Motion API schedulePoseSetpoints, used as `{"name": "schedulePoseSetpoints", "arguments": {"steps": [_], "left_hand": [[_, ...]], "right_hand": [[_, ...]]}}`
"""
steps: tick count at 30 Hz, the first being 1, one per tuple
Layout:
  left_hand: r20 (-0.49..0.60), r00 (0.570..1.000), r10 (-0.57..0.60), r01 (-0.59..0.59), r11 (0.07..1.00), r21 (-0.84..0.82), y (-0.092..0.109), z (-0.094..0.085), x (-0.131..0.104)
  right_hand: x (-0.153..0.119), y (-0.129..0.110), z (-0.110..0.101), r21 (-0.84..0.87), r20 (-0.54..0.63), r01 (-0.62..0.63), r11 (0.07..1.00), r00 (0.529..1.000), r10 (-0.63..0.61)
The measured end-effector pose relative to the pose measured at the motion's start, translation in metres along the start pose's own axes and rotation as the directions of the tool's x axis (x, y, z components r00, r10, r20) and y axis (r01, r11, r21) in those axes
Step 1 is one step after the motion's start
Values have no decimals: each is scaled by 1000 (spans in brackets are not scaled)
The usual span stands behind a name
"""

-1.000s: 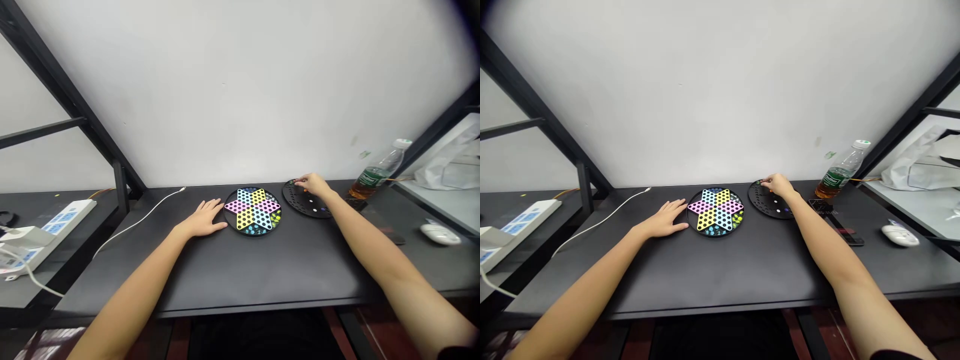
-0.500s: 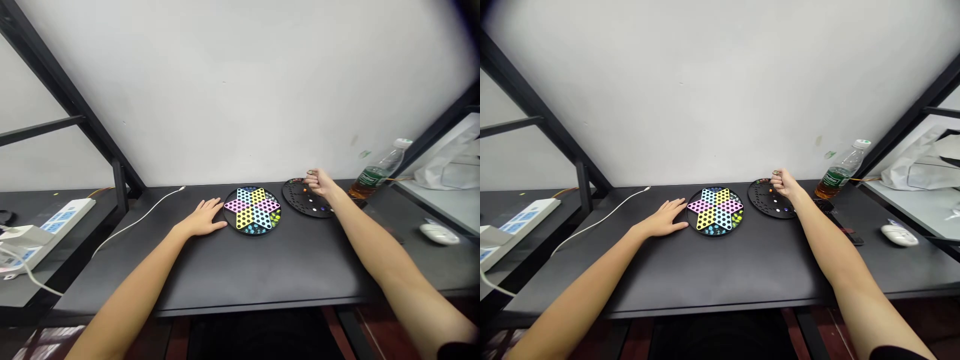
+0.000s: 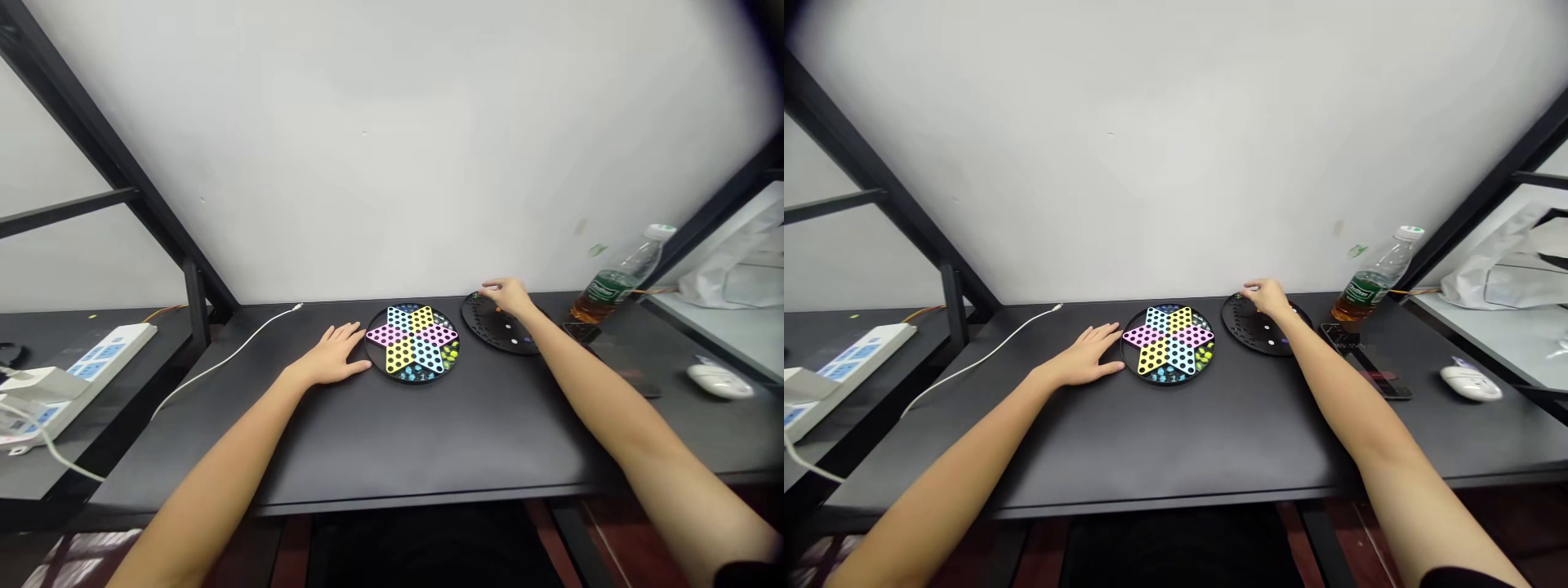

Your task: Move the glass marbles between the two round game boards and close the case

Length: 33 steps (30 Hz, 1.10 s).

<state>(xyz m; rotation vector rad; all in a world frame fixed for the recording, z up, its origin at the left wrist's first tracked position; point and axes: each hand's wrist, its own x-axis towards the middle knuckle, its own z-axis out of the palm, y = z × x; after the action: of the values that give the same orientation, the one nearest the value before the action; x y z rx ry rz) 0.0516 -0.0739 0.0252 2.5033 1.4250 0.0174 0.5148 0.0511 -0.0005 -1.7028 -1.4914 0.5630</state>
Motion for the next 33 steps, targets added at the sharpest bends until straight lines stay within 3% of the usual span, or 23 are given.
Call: {"name": "schedulePoseSetpoints", "arguments": {"steps": [2, 4, 9, 11, 13, 14, 16, 18, 19, 21, 22, 23, 25, 27, 28, 29, 30, 33], "left_hand": [[3, 1000, 1, -1, 1000, -1, 0, 0, 0], [7, 1000, 1, -1, 1000, 2, 0, 0, 0], [17, 1000, 0, 0, 1000, 11, 0, 0, 0], [15, 1000, 1, -2, 1000, 10, -1, 1, 1], [10, 1000, 1, -1, 1000, 9, -1, 1, 1], [10, 1000, 1, -1, 1000, 9, -1, 1, 1], [15, 1000, 2, -2, 1000, 9, -1, 1, 0], [22, 1000, 3, -3, 1000, 12, 0, 0, 0], [23, 1000, 1, -2, 1000, 13, 1, 0, 0], [14, 1000, -8, 8, 1000, 17, 3, 1, 0], [4, 1000, -14, 14, 1000, 19, 4, 2, 1], [-8, 1000, -19, 19, 1000, 22, 5, 2, 1], [-30, 999, -19, 20, 999, 30, 7, 4, 1], [-35, 999, -14, 15, 999, 35, 7, 5, 1], [-32, 999, -14, 15, 999, 35, 7, 6, 1], [-29, 999, -18, 19, 999, 35, 7, 6, 1], [-28, 999, -25, 26, 999, 33, 7, 6, 1], [-33, 999, -35, 36, 999, 32, 9, 6, 0]], "right_hand": [[0, 1, 6, -213, 48, 116, 970, 993, -108], [-1, 2, 9, -331, 91, 162, 929, 986, -140], [-3, -2, 13, -378, 86, 149, 914, 988, -126], [-5, -10, 12, -242, 48, 98, 965, 995, -90], [-8, -20, 9, 60, 45, -18, 998, 999, 15], [-9, -26, 6, 260, 90, -98, 961, 993, 77], [-11, -38, -3, 622, 260, -260, 738, 958, 118], [-13, -47, -14, 798, 411, -380, 468, 911, 38], [-14, -51, -18, 828, 450, -414, 379, 893, -8], [-18, -59, -21, 834, 486, -448, 321, 873, -45], [-21, -63, -19, 817, 498, -457, 352, 867, -30], [-24, -67, -14, 785, 503, -457, 419, 864, -1], [-32, -76, 1, 655, 460, -397, 643, 884, 78], [-44, -85, 21, 381, 331, -203, 902, 941, 72], [-51, -90, 31, 179, 271, -59, 982, 962, 8], [-59, -95, 40, -45, 254, 82, 996, 965, -68], [-67, -99, 49, -255, 277, 191, 948, 954, -118], [-91, -111, 68, -613, 410, 353, 706, 907, -97]]}}
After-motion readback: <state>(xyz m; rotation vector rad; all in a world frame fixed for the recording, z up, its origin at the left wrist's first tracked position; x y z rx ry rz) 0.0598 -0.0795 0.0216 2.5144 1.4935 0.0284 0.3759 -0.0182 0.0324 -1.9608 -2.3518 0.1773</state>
